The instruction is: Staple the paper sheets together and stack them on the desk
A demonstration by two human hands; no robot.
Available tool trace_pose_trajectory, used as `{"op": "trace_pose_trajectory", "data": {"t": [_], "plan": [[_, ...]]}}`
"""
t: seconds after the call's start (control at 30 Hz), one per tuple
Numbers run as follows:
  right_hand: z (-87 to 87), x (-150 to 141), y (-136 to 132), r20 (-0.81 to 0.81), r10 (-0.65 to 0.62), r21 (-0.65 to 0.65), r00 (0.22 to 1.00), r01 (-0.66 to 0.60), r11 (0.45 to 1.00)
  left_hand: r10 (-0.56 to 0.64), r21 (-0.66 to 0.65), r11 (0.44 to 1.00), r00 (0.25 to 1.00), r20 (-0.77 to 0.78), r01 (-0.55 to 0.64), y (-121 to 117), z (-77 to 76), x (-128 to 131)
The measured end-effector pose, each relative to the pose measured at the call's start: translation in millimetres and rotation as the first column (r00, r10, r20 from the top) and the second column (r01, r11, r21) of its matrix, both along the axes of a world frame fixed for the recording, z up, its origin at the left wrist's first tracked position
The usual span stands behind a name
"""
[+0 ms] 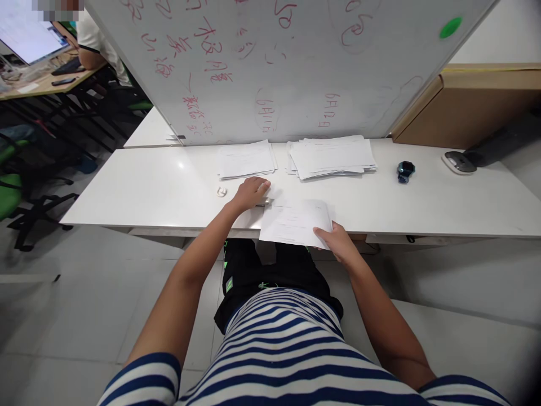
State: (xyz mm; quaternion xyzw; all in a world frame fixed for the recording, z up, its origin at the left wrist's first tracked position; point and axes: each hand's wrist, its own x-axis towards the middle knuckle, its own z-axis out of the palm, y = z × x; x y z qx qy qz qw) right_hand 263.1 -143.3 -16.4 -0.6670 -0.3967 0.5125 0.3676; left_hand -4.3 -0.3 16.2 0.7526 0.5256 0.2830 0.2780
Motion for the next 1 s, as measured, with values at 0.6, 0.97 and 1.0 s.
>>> {"op": "trace_pose_trajectory", "data": {"t": [0.6,0.97,1.0], "plan": [[-0.5,3.9,1.8,-0.053,0.025,-0.045,0.998,-0.027,0.999,-0.084,-0.017,0.996,0.955,-0.284,0.083,3.3,-9.5,4.6],[-0.4,6.6,0.7,-0.073,0.035,-0.065,0.997,-0.040,0.997,-0.074,-0.022,0.997,0.954,-0.289,0.071,2.1,-9.3,5.0],[-0.7,6.5,0.6,-0.071,0.036,-0.064,0.997,-0.041,0.997,-0.074,-0.019,0.997,0.953,-0.293,0.071,2.1,-9.5,5.3]]}}
